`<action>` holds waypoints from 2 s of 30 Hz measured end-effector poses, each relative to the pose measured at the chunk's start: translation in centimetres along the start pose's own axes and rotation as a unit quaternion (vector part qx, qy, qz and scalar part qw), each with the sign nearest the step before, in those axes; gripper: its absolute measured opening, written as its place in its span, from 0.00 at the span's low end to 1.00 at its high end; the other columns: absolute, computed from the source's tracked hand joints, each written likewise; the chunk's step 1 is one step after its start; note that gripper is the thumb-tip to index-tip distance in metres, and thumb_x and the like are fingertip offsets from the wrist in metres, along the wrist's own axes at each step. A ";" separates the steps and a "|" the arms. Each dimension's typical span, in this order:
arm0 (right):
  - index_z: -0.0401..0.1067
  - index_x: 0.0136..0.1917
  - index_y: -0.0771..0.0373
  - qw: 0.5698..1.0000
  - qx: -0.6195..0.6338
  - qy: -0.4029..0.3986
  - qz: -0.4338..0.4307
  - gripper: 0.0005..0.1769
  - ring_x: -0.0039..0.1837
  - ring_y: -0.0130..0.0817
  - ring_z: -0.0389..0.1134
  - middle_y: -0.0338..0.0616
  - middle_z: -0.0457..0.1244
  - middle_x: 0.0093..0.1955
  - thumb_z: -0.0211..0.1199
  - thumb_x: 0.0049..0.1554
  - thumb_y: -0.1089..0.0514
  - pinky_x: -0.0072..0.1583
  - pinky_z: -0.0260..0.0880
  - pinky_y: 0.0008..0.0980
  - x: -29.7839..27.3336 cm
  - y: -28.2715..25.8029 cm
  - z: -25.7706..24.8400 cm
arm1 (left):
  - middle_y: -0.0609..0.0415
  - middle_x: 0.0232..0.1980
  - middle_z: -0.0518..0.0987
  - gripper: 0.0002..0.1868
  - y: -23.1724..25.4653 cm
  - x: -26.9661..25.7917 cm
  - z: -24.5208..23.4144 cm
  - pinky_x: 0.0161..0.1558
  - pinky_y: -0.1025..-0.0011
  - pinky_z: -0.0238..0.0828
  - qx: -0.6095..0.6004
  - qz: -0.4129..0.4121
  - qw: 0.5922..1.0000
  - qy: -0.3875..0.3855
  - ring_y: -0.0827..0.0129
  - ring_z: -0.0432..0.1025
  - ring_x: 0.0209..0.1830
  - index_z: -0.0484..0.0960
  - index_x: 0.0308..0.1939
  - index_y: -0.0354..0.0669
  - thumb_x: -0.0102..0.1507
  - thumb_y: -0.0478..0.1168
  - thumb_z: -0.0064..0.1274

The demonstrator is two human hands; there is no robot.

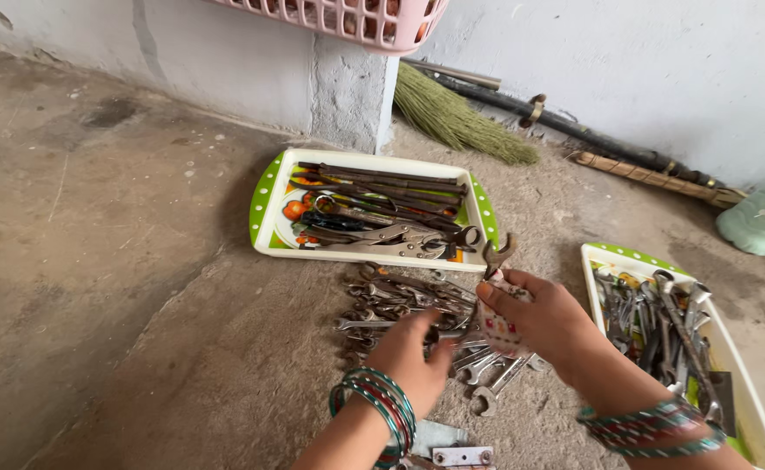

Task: The person wipes various metal wrenches and tools with a cloth and organizes them onto trays while sitting on the floor.

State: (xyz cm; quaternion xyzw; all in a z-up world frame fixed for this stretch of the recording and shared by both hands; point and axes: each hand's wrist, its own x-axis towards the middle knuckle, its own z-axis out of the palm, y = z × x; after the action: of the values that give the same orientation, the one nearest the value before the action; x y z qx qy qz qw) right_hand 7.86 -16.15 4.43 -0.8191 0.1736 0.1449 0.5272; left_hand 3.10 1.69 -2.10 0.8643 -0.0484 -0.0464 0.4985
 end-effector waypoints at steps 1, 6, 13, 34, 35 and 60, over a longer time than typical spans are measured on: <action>0.68 0.69 0.68 0.999 0.039 -0.005 0.001 0.34 0.46 0.41 0.73 0.52 0.71 0.47 0.66 0.56 0.45 0.48 0.77 0.42 -0.8 -0.2 0.0 | 0.44 0.61 0.77 0.23 0.7 -0.3 0.1 0.59 0.62 0.69 -0.008 -0.002 1.000 -0.009 0.57 0.74 0.59 0.74 0.63 0.43 0.67 0.47 0.51; 0.68 0.66 0.70 0.989 0.123 -0.077 0.006 0.36 0.41 0.36 0.70 0.48 0.70 0.44 0.65 0.54 0.41 0.39 0.71 0.37 -4.2 0.6 -0.3 | 0.55 0.37 0.86 0.14 3.7 -1.5 -0.1 0.42 0.64 0.78 -0.066 -0.056 0.994 -0.070 0.63 0.83 0.37 0.78 0.55 0.50 0.68 0.46 0.44; 0.63 0.73 0.57 0.996 0.043 0.073 -0.014 0.36 0.45 0.36 0.72 0.48 0.70 0.51 0.66 0.56 0.46 0.42 0.73 0.38 -5.6 3.0 -4.0 | 0.57 0.20 0.77 0.16 2.8 -1.6 -0.2 0.23 0.70 0.68 -0.166 -0.070 0.973 -0.142 0.73 0.73 0.16 0.83 0.47 0.43 0.72 0.45 0.42; 0.79 0.59 0.49 0.902 -0.206 0.246 -0.289 0.18 0.45 0.39 0.74 0.46 0.67 0.51 0.70 0.54 0.54 0.47 0.75 0.37 -5.5 3.0 0.5 | 0.59 0.09 0.66 0.50 1.5 -1.7 1.1 0.20 0.68 0.69 -0.128 -0.144 0.977 -0.089 0.70 0.67 0.09 0.65 0.07 0.47 0.56 0.83 0.07; 0.79 0.60 0.46 0.920 -0.204 0.233 -0.240 0.18 0.43 0.39 0.74 0.45 0.67 0.51 0.70 0.55 0.52 0.45 0.76 0.37 -5.7 3.1 1.0 | 0.59 0.09 0.65 0.50 1.2 -1.6 1.2 0.20 0.70 0.70 -0.115 -0.128 0.982 -0.084 0.70 0.67 0.09 0.64 0.08 0.47 0.56 0.83 0.06; 0.77 0.59 0.52 0.909 -0.201 0.259 -0.259 0.17 0.43 0.36 0.72 0.48 0.67 0.52 0.67 0.56 0.52 0.45 0.76 0.37 -3.5 5.0 0.2 | 0.55 0.10 0.70 0.55 1.2 -1.5 0.5 0.26 0.71 0.73 -0.096 -0.129 0.986 -0.049 0.66 0.72 0.13 0.79 0.14 0.38 0.61 0.80 0.13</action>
State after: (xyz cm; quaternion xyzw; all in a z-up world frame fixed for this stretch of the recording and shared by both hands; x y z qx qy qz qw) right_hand 2.50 -17.37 1.80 -0.9327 0.0531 -0.1817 0.3069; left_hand 1.49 0.92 -1.28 0.8082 0.0435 -0.1571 0.5659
